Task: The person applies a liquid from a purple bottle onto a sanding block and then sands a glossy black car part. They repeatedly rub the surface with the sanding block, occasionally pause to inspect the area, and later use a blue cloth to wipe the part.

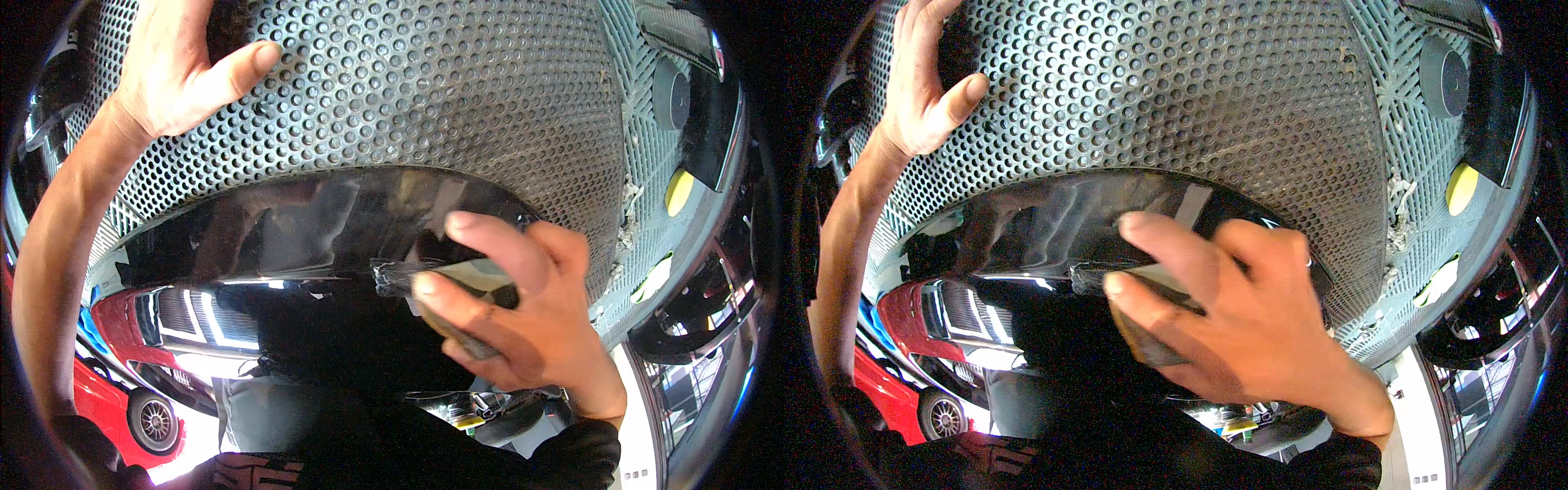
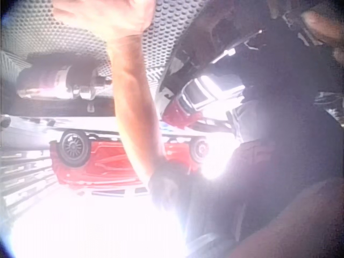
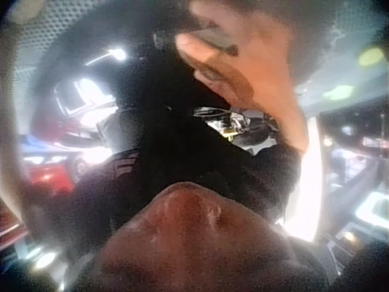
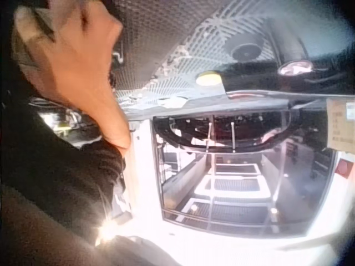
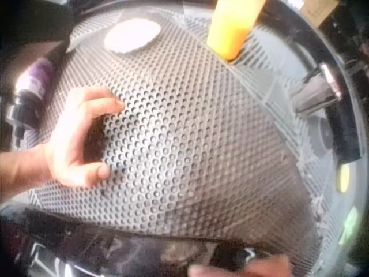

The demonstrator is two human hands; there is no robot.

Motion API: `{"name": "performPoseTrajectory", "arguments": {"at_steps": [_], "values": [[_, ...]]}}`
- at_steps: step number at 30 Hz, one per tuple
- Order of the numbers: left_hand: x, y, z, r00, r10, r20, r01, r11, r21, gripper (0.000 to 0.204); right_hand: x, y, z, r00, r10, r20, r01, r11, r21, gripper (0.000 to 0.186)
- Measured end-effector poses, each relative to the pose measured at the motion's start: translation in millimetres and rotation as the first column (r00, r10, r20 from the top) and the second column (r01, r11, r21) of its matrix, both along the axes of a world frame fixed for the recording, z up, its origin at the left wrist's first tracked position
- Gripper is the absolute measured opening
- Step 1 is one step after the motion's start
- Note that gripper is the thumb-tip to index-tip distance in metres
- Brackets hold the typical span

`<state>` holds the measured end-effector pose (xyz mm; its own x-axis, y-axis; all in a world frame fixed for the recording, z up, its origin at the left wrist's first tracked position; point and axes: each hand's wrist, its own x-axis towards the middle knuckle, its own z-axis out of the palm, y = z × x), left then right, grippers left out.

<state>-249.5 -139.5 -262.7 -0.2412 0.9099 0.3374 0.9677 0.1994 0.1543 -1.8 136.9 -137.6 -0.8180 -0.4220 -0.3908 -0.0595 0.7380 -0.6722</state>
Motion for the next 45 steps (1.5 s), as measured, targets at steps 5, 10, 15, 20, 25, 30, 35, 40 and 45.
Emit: {"name": "performPoseTrajectory", "arguments": {"at_steps": [5, 10, 15, 20, 25, 30, 35, 40, 45], "values": [[2.2, 0.5, -11.2, 1.000, -0.003, -0.017, 0.005, 0.994, 0.108, 0.081, -7.9, -9.0, -6.9, 1.000, 0.021, 0.001, -0.021, 0.998, -0.055, 0.067], [-6.0, -4.4, -9.7, 0.999, -0.011, -0.039, 0.013, 0.999, 0.036, 0.081, 1.3, 0.5, 0.2, 1.000, -0.005, 0.009, 0.005, 1.000, -0.004, 0.067], [1.2, -7.2, 1.8, 0.999, 0.040, -0.008, -0.040, 0.998, -0.048, 0.081, -0.3, 4.1, -1.5, 1.000, -0.005, 0.008, 0.006, 0.999, -0.052, 0.069], [1.3, -7.7, -3.8, 0.999, 0.034, -0.019, -0.034, 0.999, -0.015, 0.079, 4.9, 11.2, -5.6, 0.998, 0.020, -0.065, -0.022, 0.999, -0.032, 0.070], [3.4, -4.2, -0.9, 0.999, 0.048, -0.017, -0.048, 0.999, -0.012, 0.078, -4.8, -0.3, -0.4, 0.998, 0.062, -0.021, -0.063, 0.997, -0.044, 0.068], [-0.9, -5.5, -7.3, 1.000, 0.002, -0.016, -0.002, 0.999, 0.053, 0.078, -1.5, 0.5, -4.4, 0.991, 0.088, -0.100, -0.091, 0.996, -0.025, 0.066], [-0.7, -2.4, -8.5, 1.000, -0.003, -0.006, 0.003, 0.999, 0.045, 0.079, -1.3, 4.5, -0.1, 0.994, 0.066, -0.088, -0.066, 0.998, 0.001, 0.065], [-8.8, -8.0, -19.4, 0.997, -0.041, -0.065, 0.047, 0.994, 0.097, 0.081, -9.3, -6.7, 0.0, 0.997, 0.072, -0.025, -0.072, 0.997, 0.008, 0.063], [-11.0, -10.2, -15.5, 0.993, -0.056, -0.101, 0.065, 0.994, 0.091, 0.080, 0.8, 9.5, 2.1, 0.995, 0.089, -0.053, -0.088, 0.996, 0.016, 0.064]]}}
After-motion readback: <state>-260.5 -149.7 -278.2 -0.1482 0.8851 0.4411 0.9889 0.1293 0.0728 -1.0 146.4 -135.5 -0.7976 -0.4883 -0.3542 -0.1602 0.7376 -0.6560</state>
